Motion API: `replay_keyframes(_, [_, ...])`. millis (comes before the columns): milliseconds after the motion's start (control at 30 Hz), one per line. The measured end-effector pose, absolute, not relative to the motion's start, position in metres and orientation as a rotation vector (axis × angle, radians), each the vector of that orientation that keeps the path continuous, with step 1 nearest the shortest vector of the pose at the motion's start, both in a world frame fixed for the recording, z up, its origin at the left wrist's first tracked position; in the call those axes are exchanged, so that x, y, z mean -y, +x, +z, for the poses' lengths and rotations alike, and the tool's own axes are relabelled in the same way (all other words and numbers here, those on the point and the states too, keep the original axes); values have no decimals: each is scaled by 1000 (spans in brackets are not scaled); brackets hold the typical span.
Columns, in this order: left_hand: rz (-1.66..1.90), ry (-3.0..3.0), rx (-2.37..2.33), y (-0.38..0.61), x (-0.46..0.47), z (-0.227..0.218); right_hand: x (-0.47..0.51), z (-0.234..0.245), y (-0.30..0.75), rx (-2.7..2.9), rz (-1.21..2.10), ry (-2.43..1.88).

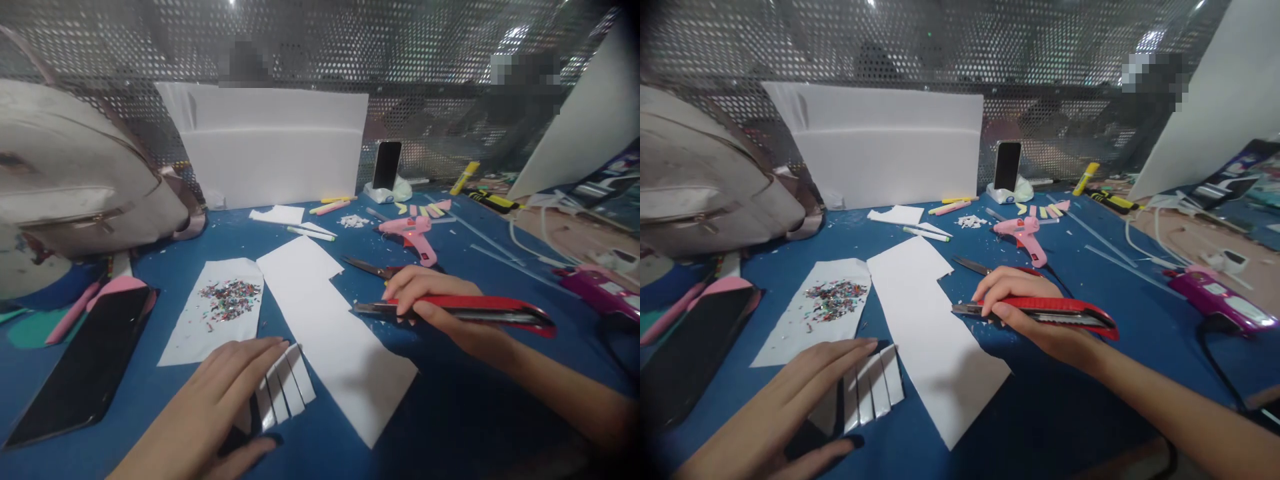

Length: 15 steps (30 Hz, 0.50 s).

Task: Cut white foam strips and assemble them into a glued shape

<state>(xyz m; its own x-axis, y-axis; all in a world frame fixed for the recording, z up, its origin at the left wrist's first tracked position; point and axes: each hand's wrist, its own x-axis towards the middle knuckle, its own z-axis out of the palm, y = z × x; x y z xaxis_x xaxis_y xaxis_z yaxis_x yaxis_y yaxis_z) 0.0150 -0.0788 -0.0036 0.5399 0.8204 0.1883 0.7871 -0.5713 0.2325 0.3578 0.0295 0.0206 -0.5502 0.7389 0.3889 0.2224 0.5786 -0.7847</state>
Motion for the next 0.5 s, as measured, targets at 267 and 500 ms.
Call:
replay_keyframes(267, [693, 3123, -887, 54, 82, -9, -25, 4, 353, 1833, 1156, -880])
replay_keyframes(500, [739, 3255, -655, 94, 84, -14, -21, 15, 356, 2022, 915, -1022])
